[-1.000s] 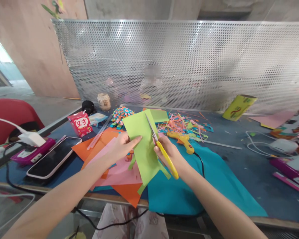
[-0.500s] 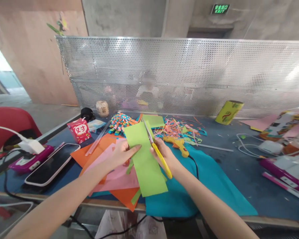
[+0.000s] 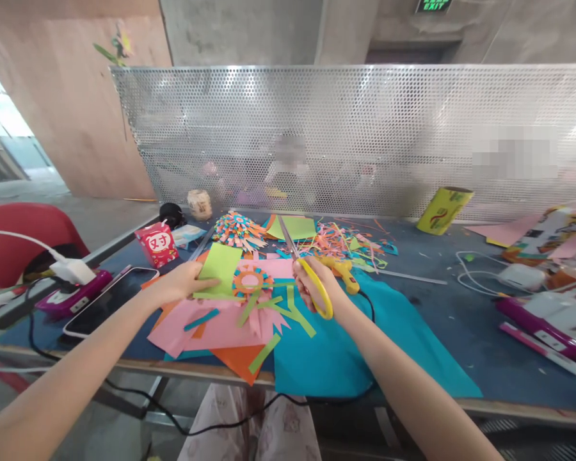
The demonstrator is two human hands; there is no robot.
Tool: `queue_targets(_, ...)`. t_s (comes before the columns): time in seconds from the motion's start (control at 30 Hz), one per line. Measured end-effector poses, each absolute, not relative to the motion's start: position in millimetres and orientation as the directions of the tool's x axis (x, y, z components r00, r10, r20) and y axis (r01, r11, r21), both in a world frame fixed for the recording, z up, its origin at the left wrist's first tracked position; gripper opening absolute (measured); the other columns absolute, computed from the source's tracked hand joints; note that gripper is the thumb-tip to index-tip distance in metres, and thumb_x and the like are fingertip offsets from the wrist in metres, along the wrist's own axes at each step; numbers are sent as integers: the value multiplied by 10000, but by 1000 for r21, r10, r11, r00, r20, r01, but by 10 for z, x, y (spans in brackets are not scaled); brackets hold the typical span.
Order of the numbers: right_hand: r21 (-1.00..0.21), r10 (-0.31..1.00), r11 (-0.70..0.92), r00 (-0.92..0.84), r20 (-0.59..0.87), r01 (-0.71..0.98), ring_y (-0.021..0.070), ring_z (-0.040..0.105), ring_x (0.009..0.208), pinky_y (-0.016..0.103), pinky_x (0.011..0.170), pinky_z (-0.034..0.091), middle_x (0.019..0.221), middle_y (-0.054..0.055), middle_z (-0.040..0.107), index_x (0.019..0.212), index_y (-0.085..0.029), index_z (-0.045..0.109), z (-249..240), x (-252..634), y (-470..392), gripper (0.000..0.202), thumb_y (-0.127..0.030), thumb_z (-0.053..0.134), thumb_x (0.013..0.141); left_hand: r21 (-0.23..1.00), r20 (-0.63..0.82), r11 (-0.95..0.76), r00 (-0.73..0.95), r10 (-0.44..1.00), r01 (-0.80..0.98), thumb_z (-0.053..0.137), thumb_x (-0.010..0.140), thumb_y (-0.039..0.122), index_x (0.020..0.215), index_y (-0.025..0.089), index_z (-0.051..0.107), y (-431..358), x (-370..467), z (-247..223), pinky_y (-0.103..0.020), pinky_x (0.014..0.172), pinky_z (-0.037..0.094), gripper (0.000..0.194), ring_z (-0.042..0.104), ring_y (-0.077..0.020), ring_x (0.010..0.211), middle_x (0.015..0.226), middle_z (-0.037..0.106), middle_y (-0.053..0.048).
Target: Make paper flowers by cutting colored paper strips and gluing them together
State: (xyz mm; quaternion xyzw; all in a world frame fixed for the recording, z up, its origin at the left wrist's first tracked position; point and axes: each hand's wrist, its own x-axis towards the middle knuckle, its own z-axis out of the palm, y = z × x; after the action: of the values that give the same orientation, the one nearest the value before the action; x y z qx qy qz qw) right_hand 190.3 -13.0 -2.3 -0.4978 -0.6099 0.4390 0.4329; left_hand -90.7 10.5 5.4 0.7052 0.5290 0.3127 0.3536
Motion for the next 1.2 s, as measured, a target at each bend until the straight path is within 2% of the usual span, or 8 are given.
queue_targets(0.13, -957, 985, 137, -137, 104, 257, 65, 361, 256, 201, 229, 314, 490, -98, 425, 750, -228, 357, -41, 1962, -67, 427, -612, 542, 726, 388, 90, -185, 162, 983, 903, 628, 667, 475, 984, 133, 637, 135, -1122, -51, -339, 686, 479, 467, 644, -326, 870, 964, 688, -153)
queue_targets(0.27, -921, 979, 185, -141, 144, 344, 78, 397, 276, 210, 264, 331, 498, -88, 459, 764, -225, 378, -91, 1989, -11, 398, -595, 524, 743, 46, 346, -25, 8, 938, 999, 634, 666, 469, 1334, -23, 316, 62, -1057, -134, -476, 817, 442, 889, 534, -440, 1068, 1218, 496, -339)
queue_targets(0.33, -889, 974, 218, -143, 174, 403, 73, 400, 294, 208, 295, 328, 512, -77, 481, 775, -216, 406, -139, 1998, 29, 377, -575, 521, 753, -70, 476, -87, 110, 873, 994, 605, 705, 436, 1375, -21, 249, 23, -961, -115, -528, 885, 397, 885, 437, -454, 1171, 1322, 387, -346)
queue_targets(0.4, -844, 966, 259, -141, 218, 471, 68, 402, 325, 206, 330, 322, 537, -59, 507, 772, -208, 428, -195, 2007, 74, 363, -556, 527, 756, -143, 446, -327, 356, 821, 934, 548, 764, 377, 1370, 98, 342, -23, -834, -63, -528, 946, 358, 698, 385, -403, 1231, 1380, 382, -244)
queue_targets(0.53, -780, 950, 308, -127, 286, 544, 85, 422, 399, 218, 383, 325, 561, -35, 521, 756, -205, 438, -280, 2020, 142, 363, -555, 536, 749, -92, 236, -739, 736, 635, 667, 455, 837, 331, 1243, 273, 531, -200, -520, 9, -464, 1022, 300, 418, 416, -279, 1231, 1312, 518, -83)
queue_targets(0.63, -759, 944, 323, -130, 304, 565, 99, 439, 434, 227, 408, 332, 573, -28, 521, 737, -210, 428, -289, 2024, 152, 363, -556, 538, 746, -4, 153, -828, 818, 554, 561, 531, 770, 508, 1320, 277, 451, -371, -313, -50, -517, 1073, 183, 601, 368, -307, 1268, 1366, 473, -77)
queue_targets(0.87, -757, 949, 311, -142, 282, 574, 107, 450, 462, 238, 440, 345, 604, -14, 536, 747, -209, 434, -232, 2033, 123, 343, -540, 523, 765, -79, 120, -717, 721, 682, 692, 459, 712, 697, 1439, 193, 222, -392, -88, -236, -611, 1054, 64, 915, 90, -396, 1377, 1517, 141, -181)
queue_targets(1.2, -761, 937, 338, -123, 326, 553, 114, 474, 477, 241, 450, 373, 586, -22, 540, 742, -210, 452, -243, 2038, 132, 367, -571, 521, 749, -100, 28, -622, 627, 778, 777, 505, 765, 581, 1416, 98, 241, -106, 294, -82, -632, 1043, 50, 853, 58, -395, 1383, 1507, 114, -232)
